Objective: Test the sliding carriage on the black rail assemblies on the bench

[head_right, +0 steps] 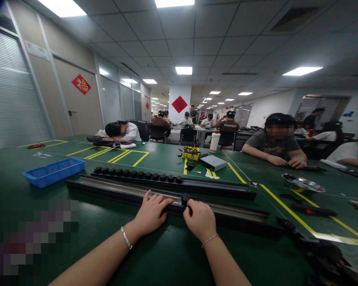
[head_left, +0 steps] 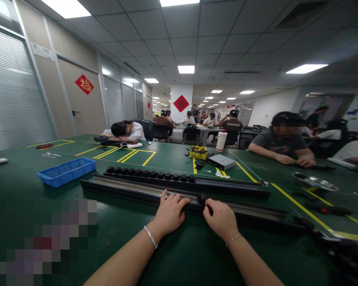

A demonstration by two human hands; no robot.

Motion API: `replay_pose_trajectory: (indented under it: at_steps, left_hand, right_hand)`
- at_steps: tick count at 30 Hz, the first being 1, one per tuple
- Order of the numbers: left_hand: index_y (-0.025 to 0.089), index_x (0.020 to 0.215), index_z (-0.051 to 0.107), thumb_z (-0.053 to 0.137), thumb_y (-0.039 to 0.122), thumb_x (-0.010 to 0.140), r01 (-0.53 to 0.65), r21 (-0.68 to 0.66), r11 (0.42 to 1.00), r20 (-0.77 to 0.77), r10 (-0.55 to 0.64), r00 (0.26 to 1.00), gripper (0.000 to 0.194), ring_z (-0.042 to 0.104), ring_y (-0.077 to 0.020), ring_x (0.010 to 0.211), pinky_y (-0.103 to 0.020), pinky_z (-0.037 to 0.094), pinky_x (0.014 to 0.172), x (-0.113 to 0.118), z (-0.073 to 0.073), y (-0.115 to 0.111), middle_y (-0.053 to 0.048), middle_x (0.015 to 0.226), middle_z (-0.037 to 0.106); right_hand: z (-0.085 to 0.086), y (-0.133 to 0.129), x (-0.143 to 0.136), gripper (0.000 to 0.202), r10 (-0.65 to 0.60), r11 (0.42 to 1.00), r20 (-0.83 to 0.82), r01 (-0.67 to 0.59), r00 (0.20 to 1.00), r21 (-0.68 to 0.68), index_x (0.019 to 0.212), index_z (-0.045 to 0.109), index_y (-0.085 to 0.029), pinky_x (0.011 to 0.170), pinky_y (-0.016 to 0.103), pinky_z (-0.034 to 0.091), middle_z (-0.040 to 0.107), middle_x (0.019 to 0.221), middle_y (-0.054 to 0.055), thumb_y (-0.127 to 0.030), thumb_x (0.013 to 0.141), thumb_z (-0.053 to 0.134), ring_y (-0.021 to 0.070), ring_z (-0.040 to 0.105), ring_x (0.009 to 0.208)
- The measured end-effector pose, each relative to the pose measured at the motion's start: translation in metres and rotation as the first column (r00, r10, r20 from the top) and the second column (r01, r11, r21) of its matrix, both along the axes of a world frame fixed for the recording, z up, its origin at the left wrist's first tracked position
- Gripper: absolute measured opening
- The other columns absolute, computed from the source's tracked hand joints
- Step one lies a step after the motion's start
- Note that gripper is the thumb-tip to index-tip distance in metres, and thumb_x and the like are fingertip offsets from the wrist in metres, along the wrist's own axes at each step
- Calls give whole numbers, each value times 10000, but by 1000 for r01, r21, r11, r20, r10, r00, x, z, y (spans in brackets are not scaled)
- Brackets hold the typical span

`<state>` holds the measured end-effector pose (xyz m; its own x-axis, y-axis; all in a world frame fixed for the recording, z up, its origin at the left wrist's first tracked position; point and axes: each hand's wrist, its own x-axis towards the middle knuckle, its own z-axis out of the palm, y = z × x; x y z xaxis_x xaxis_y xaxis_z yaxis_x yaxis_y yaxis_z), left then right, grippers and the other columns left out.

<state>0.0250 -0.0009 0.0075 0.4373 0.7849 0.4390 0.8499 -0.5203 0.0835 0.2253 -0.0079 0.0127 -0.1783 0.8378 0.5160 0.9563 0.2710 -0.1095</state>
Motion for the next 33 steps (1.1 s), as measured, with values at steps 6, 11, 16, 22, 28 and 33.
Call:
replay_pose_trajectory:
  at_steps: [6, 11, 16, 22, 28, 33]
  left_hand:
    - [336, 1188, 490, 549, 256, 776, -8, 12, 1000, -3, 8, 1000, 424, 491, -211, 1007, -530, 131, 1063, 0, -2, 0, 0, 999, 578]
    - [338, 1183, 497, 540, 244, 779, -3, 14, 1000, 15, 3, 1000, 417, 491, -211, 1004, -523, 140, 1058, 0, -2, 1, -3, 996, 581]
    - [340, 1168, 506, 534, 235, 781, -4, 9, 1000, 19, 3, 1000, 402, 493, -204, 997, -511, 147, 1055, 0, -3, 1, 4, 983, 581]
    - [339, 1168, 506, 533, 240, 780, 5, 9, 1000, 28, -6, 1000, 401, 495, -204, 994, -507, 156, 1049, 0, -2, 1, 1, 990, 582]
    - [340, 1170, 505, 535, 256, 780, 0, 7, 1000, 24, 0, 1000, 400, 495, -205, 996, -496, 166, 1045, 0, -1, 1, 1, 989, 584]
    - [340, 1166, 507, 538, 250, 776, 3, 8, 1000, 29, -4, 1000, 402, 496, -202, 993, -489, 170, 1044, 0, -1, 1, 2, 987, 583]
  right_hand:
    - [-1, 0, 0, 204, -10, 999, -4, 10, 1000, 34, 705, 604, -204, 633, 259, 291, 620, 652, 4, -227, 809, 430, 128, 528, 626]
    - [0, 1, 1, 227, -17, 999, 4, 17, 1000, 50, 684, 597, -202, 618, 257, 281, 611, 629, 6, -239, 818, 418, 126, 520, 611]
    - [-1, 3, 4, 236, -22, 999, 8, 22, 1000, 46, 655, 571, -201, 606, 259, 273, 604, 620, 4, -241, 823, 410, 124, 512, 605]
    - [-2, 4, 5, 198, -15, 999, -7, 16, 1000, 52, 655, 535, -195, 602, 251, 276, 601, 638, 1, -223, 811, 416, 113, 503, 595]
    - [-4, 5, 7, 166, -29, 998, -1, 29, 1000, 59, 652, 517, -196, 596, 249, 273, 593, 641, -7, -224, 797, 441, 111, 509, 595]
    - [-3, 5, 10, 195, -60, 996, 27, 58, 998, 65, 637, 518, -196, 593, 255, 267, 593, 631, -3, -229, 809, 433, 116, 513, 599]
